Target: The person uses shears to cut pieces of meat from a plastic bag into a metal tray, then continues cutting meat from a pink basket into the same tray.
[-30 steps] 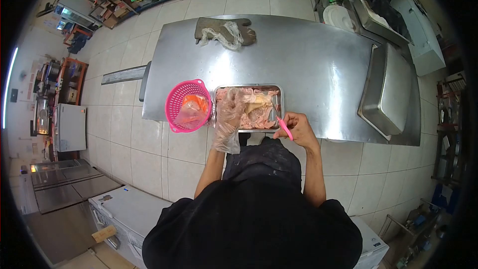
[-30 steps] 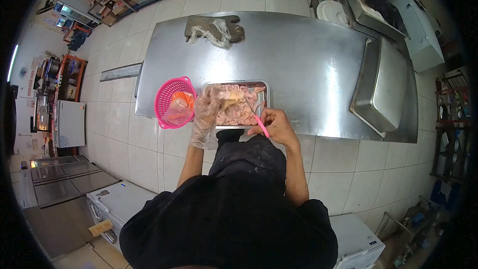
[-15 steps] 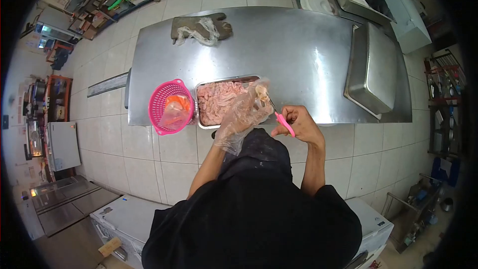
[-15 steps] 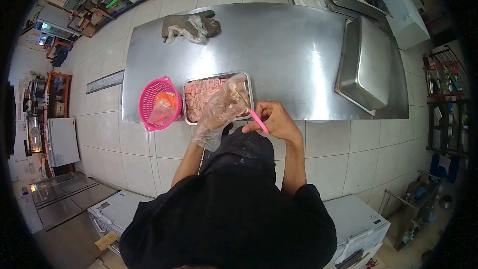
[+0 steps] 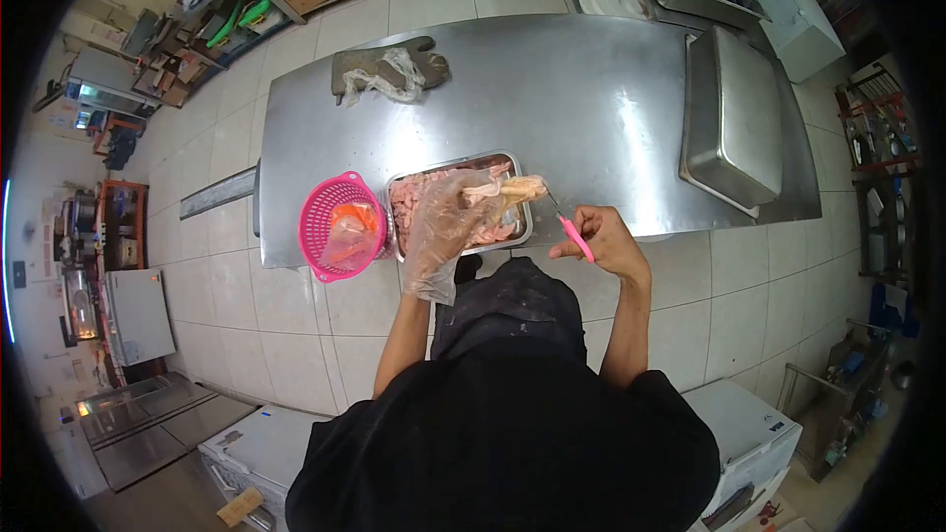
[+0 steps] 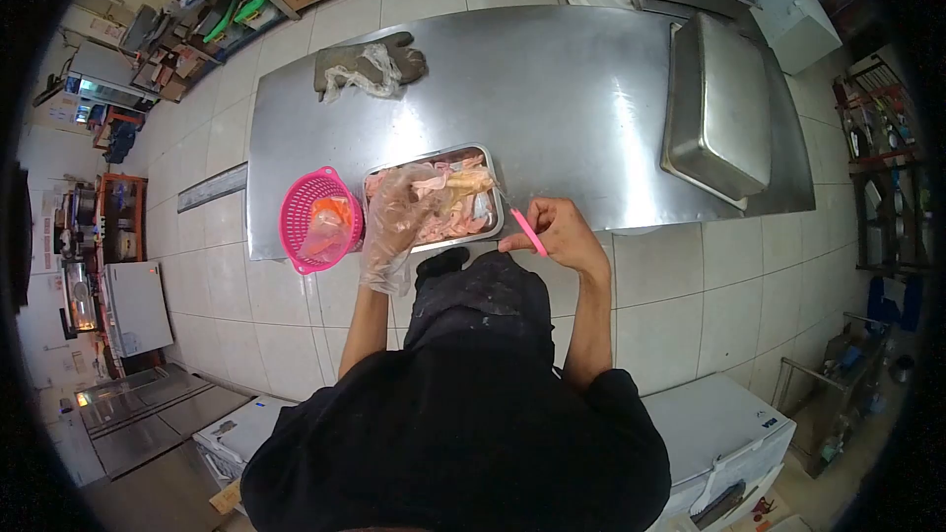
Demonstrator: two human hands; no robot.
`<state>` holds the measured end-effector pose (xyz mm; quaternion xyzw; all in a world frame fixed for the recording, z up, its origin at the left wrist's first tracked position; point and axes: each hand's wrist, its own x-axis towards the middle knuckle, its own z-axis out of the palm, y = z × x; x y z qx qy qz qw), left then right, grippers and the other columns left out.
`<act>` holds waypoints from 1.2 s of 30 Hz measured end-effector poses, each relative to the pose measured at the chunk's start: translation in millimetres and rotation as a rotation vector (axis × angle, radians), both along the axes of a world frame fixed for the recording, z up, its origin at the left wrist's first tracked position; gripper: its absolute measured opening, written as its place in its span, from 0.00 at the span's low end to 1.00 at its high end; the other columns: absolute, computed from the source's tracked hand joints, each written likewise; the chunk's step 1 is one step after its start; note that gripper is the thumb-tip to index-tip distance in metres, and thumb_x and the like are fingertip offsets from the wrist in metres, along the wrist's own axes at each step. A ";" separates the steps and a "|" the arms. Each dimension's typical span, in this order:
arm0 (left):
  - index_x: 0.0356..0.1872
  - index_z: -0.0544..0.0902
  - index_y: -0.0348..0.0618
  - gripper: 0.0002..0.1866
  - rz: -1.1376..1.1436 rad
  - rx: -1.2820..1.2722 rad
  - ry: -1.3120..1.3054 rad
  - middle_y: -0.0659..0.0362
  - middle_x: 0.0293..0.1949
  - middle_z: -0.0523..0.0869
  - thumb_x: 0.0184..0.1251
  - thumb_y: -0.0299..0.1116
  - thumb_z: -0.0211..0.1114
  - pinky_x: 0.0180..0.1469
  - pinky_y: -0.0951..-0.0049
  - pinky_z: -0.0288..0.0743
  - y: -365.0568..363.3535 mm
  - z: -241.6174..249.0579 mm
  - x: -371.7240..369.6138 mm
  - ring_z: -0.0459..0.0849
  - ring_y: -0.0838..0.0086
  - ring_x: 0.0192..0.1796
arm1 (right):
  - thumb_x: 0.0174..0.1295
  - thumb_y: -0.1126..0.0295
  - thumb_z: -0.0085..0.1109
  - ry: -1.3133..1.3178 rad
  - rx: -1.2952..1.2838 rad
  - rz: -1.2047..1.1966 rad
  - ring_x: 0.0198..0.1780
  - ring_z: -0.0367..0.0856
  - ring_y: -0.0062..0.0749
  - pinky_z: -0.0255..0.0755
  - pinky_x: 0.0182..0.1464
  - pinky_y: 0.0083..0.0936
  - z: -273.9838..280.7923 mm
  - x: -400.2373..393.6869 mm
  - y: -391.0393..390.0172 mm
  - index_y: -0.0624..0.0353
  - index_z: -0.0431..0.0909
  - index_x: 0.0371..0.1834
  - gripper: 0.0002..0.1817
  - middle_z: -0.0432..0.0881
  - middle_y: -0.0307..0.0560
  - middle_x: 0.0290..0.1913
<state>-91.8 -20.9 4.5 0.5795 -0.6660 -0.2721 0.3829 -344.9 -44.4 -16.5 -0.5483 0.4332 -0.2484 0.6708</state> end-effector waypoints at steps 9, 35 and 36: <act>0.21 0.68 0.41 0.14 0.261 0.066 0.320 0.68 0.24 0.68 0.62 0.25 0.64 0.38 0.83 0.67 11.8 -29.2 41.0 0.67 0.84 0.31 | 0.37 0.69 0.81 0.115 -0.102 0.109 0.18 0.62 0.09 0.52 0.19 0.12 -20.3 40.6 -2.5 0.52 0.64 0.17 0.25 0.67 0.29 0.14; 0.55 0.66 0.44 0.24 0.135 0.046 0.798 0.61 0.49 0.70 0.58 0.18 0.60 0.58 0.76 0.64 33.0 39.9 62.4 0.69 0.76 0.54 | 0.54 0.42 0.60 -0.786 0.477 0.640 0.35 0.69 0.19 0.65 0.37 0.13 -71.1 157.5 38.4 0.54 0.68 0.47 0.29 0.75 0.42 0.41; 0.55 0.66 0.44 0.24 0.162 0.036 0.786 0.61 0.49 0.70 0.58 0.18 0.60 0.58 0.76 0.64 36.4 40.8 63.5 0.69 0.76 0.55 | 0.46 0.36 0.62 -0.791 0.388 0.600 0.36 0.69 0.20 0.65 0.37 0.15 -64.9 166.6 38.5 0.54 0.68 0.49 0.37 0.74 0.42 0.44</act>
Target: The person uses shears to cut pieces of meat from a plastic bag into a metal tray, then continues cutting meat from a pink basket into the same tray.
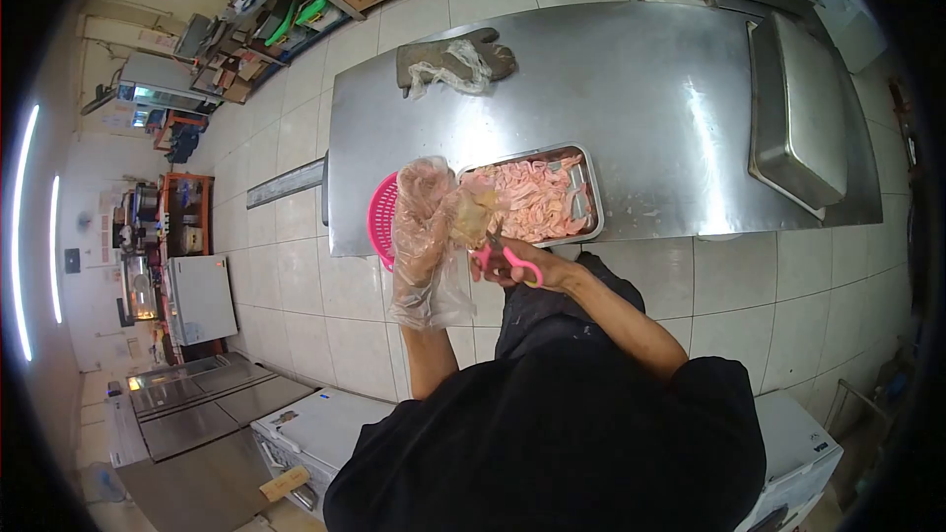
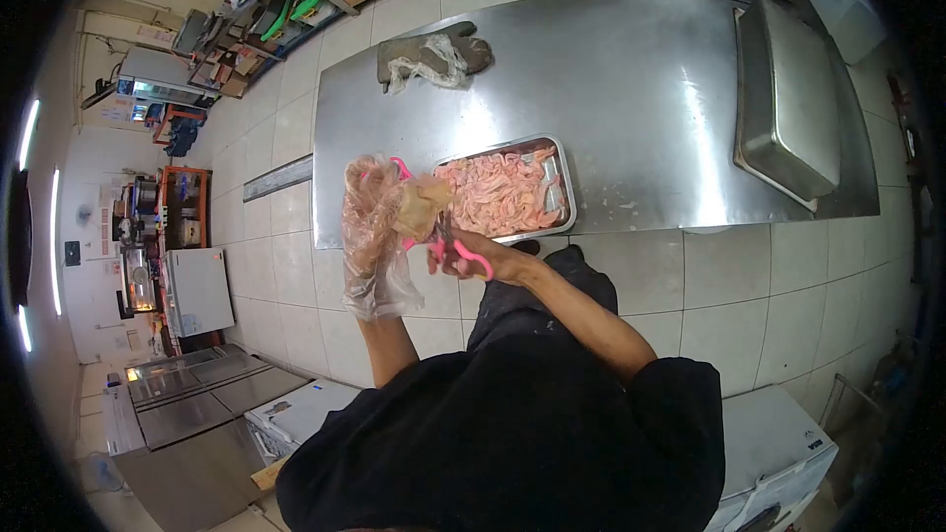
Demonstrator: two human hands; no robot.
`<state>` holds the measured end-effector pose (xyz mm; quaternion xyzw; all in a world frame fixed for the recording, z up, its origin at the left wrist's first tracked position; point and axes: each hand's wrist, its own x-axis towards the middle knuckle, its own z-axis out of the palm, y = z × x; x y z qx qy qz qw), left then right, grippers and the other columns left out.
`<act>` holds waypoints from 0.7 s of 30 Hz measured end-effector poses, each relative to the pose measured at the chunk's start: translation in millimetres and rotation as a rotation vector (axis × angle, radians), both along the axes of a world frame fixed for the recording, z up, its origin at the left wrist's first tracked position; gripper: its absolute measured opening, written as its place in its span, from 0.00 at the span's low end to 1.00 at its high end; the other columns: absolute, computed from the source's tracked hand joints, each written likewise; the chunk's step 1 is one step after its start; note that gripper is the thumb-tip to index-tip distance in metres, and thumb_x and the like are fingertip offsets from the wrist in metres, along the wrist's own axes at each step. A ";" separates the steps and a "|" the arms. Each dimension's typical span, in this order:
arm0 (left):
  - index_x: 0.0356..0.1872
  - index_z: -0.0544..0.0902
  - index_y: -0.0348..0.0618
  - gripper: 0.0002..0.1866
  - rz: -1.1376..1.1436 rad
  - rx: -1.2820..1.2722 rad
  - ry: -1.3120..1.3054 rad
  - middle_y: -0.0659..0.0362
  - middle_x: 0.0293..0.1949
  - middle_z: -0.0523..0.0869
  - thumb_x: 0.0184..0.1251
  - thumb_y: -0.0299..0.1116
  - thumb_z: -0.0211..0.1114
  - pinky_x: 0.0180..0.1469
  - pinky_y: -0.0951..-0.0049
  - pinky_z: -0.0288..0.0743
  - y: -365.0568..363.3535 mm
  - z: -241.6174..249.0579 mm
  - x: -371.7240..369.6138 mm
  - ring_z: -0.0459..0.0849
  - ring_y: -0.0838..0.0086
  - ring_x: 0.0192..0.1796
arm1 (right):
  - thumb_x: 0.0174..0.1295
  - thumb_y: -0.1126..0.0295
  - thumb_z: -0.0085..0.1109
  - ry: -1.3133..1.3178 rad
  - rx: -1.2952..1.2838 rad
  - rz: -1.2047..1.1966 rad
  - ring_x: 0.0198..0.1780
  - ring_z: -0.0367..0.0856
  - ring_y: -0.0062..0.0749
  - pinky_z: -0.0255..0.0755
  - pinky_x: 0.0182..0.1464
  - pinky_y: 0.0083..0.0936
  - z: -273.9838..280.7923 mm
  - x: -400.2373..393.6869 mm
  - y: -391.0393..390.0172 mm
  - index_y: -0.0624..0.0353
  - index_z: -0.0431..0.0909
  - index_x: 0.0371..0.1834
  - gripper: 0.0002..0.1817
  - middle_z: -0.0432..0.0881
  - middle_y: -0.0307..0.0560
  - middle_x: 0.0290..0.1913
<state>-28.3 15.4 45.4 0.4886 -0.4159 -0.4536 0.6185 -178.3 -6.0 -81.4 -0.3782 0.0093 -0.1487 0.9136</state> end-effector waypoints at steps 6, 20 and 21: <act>0.54 0.70 0.42 0.20 0.203 0.110 0.013 0.60 0.51 0.71 0.59 0.29 0.58 0.57 0.76 0.65 17.2 12.1 -2.5 0.68 0.78 0.56 | 0.36 0.44 0.77 0.064 -0.113 -0.166 0.40 0.73 0.22 0.68 0.41 0.19 17.5 22.7 -12.1 0.60 0.68 0.47 0.41 0.73 0.37 0.39; 0.23 0.68 0.44 0.17 0.106 0.186 -0.126 0.64 0.26 0.67 0.67 0.44 0.52 0.31 0.80 0.57 18.3 -98.3 19.4 0.64 0.80 0.28 | 0.39 0.61 0.80 0.302 -0.234 -0.276 0.31 0.73 0.16 0.69 0.35 0.17 26.8 14.4 -11.4 0.60 0.72 0.35 0.26 0.76 0.35 0.28; 0.25 0.69 0.44 0.16 0.056 0.097 -0.055 0.64 0.27 0.68 0.68 0.44 0.52 0.32 0.80 0.59 18.1 -93.7 16.0 0.65 0.80 0.29 | 0.40 0.62 0.80 0.315 -0.235 -0.295 0.30 0.72 0.16 0.68 0.35 0.17 24.5 13.3 -11.3 0.60 0.72 0.34 0.26 0.76 0.34 0.28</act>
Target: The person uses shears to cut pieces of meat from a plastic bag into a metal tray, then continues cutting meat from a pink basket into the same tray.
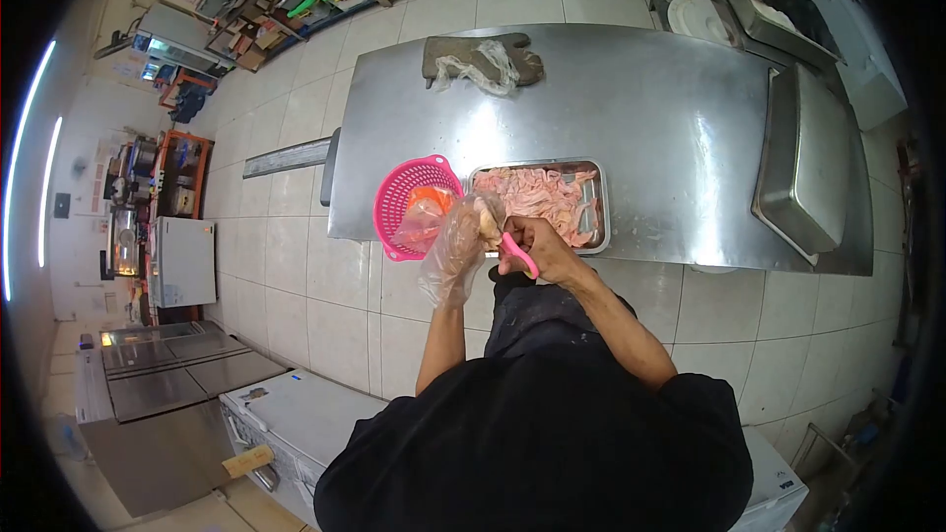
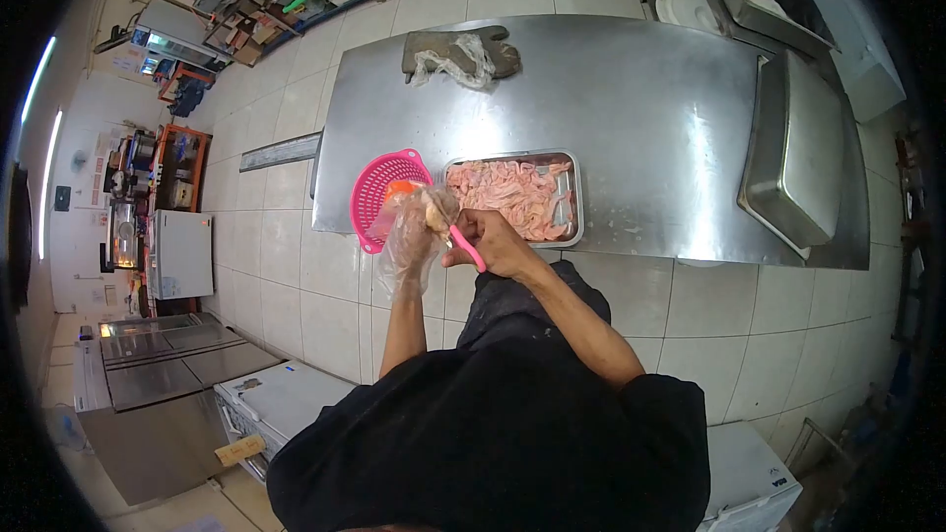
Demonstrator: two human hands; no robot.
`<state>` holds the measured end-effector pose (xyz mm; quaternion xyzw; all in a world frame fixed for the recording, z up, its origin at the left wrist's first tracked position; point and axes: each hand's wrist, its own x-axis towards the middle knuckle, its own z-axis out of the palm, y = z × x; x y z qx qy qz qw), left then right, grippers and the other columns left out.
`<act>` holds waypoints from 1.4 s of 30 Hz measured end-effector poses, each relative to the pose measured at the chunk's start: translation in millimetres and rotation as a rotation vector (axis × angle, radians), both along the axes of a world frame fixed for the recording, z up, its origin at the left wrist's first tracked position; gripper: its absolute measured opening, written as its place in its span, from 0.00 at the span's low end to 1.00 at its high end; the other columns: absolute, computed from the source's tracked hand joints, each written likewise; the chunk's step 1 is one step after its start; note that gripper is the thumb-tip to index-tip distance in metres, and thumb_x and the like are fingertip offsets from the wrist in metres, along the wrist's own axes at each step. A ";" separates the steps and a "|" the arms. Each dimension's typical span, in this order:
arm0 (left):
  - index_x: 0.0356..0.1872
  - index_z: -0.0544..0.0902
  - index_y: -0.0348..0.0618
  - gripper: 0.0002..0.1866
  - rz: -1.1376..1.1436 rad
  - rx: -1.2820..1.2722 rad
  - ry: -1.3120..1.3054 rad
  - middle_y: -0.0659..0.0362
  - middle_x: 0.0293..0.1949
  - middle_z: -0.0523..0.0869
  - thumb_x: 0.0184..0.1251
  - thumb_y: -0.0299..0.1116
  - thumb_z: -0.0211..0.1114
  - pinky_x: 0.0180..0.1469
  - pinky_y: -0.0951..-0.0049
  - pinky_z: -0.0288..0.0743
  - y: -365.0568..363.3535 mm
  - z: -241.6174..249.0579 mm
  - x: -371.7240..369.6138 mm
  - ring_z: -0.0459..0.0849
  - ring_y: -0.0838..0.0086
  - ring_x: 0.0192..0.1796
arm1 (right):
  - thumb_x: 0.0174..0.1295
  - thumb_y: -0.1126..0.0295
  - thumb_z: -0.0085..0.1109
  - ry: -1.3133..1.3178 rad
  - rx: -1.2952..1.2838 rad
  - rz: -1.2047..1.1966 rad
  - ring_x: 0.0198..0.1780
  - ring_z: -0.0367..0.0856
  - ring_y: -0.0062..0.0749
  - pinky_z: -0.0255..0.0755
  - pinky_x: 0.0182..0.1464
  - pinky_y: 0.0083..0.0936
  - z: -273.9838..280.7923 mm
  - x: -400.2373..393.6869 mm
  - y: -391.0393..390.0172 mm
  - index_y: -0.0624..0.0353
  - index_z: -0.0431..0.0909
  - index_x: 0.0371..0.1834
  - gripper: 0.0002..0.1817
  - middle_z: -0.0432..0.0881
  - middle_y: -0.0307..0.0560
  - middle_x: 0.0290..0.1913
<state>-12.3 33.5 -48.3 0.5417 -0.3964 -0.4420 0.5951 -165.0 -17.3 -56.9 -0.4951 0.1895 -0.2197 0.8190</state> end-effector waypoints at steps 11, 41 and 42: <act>0.52 0.70 0.34 0.25 0.076 -0.139 -0.709 0.49 0.50 0.75 0.49 0.22 0.64 0.56 0.62 0.72 29.8 -43.8 16.8 0.76 0.55 0.53 | 0.44 0.70 0.77 -0.046 0.154 -0.077 0.27 0.69 0.10 0.61 0.31 0.12 -2.7 7.8 17.0 0.56 0.72 0.26 0.18 0.75 0.31 0.24; 0.58 0.70 0.36 0.30 -0.232 0.034 -0.037 0.53 0.49 0.77 0.52 0.38 0.64 0.46 0.71 0.76 3.6 66.3 34.9 0.80 0.72 0.46 | 0.40 0.61 0.79 -0.168 -0.065 0.214 0.31 0.71 0.14 0.67 0.34 0.14 25.3 21.5 -14.8 0.60 0.72 0.42 0.29 0.74 0.31 0.32; 0.57 0.70 0.37 0.30 -0.270 0.090 -0.129 0.54 0.47 0.77 0.50 0.36 0.65 0.47 0.70 0.76 6.5 54.2 44.1 0.80 0.70 0.47 | 0.41 0.63 0.79 -0.137 -0.075 0.215 0.34 0.72 0.15 0.68 0.38 0.15 26.2 21.2 -15.8 0.61 0.71 0.43 0.29 0.75 0.32 0.34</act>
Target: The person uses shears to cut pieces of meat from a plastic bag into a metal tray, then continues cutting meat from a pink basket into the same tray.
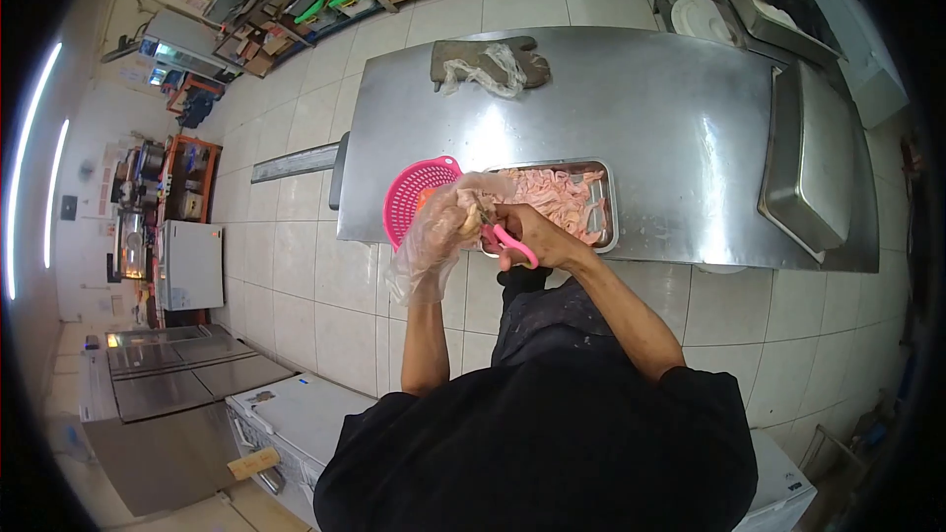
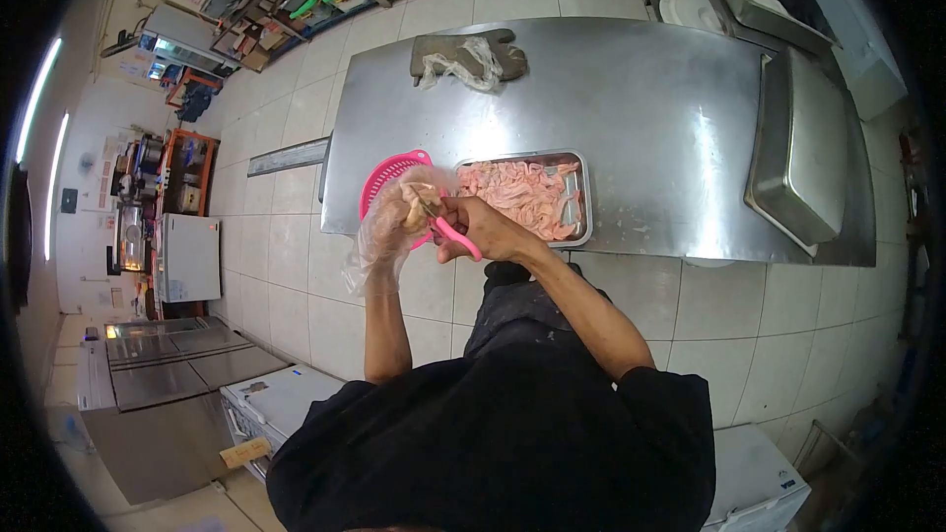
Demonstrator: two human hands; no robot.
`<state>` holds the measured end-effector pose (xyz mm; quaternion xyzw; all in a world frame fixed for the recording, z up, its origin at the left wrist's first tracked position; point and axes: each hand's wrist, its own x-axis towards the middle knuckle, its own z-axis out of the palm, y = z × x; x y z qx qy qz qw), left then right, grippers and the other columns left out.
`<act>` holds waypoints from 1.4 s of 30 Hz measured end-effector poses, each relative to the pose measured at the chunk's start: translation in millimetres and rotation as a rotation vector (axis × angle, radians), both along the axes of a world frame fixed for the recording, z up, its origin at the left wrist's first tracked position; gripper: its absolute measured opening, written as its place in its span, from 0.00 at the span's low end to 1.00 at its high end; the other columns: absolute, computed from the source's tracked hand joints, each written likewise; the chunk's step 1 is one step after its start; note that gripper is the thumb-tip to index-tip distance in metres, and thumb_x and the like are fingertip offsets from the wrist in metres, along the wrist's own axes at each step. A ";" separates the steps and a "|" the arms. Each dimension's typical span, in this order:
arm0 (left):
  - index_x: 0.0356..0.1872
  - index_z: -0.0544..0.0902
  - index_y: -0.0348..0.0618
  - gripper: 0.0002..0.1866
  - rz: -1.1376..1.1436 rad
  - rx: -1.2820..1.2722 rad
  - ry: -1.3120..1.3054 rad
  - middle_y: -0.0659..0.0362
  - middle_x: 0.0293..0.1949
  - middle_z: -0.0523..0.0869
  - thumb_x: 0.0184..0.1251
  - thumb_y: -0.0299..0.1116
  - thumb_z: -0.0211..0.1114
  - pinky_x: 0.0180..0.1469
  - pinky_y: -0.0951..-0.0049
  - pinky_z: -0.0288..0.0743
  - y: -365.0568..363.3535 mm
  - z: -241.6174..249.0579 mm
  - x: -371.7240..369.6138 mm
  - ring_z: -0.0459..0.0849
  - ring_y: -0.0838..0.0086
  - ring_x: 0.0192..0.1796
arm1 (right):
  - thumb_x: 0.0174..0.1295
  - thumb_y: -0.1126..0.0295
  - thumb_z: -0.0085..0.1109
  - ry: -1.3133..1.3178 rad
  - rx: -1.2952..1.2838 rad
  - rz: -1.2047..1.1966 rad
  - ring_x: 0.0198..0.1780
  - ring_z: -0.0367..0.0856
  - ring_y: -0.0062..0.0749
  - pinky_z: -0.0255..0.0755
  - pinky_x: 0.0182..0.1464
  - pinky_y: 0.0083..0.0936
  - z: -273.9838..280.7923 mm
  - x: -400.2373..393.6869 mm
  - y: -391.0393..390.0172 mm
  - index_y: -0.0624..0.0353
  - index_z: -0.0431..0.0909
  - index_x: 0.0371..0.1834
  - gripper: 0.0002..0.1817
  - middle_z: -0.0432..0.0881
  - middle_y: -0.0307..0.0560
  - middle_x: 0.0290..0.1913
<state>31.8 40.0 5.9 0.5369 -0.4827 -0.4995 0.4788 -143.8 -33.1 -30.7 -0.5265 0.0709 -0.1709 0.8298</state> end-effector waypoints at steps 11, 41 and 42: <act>0.45 0.74 0.31 0.19 0.163 -0.196 -0.972 0.48 0.45 0.76 0.47 0.21 0.61 0.48 0.57 0.72 -1.4 -67.4 -7.7 0.76 0.52 0.46 | 0.46 0.67 0.75 0.022 0.186 -0.272 0.29 0.74 0.13 0.67 0.33 0.14 -12.2 -1.2 16.2 0.58 0.73 0.31 0.17 0.78 0.34 0.29; 0.69 0.53 0.36 0.44 0.095 0.218 0.392 0.64 0.34 0.79 0.55 0.26 0.70 0.36 0.81 0.75 -45.2 -159.8 -72.3 0.79 0.80 0.35 | 0.58 0.61 0.66 0.543 0.141 -0.562 0.28 0.71 0.15 0.65 0.30 0.15 -102.1 -163.4 10.7 0.58 0.75 0.36 0.14 0.76 0.34 0.27; 0.69 0.53 0.36 0.44 0.064 0.230 0.370 0.63 0.35 0.79 0.54 0.27 0.71 0.35 0.82 0.75 -48.3 -141.1 -75.4 0.78 0.80 0.35 | 0.55 0.61 0.68 0.565 0.092 -0.492 0.27 0.71 0.16 0.64 0.29 0.15 -117.8 -161.2 23.6 0.58 0.75 0.34 0.15 0.76 0.34 0.26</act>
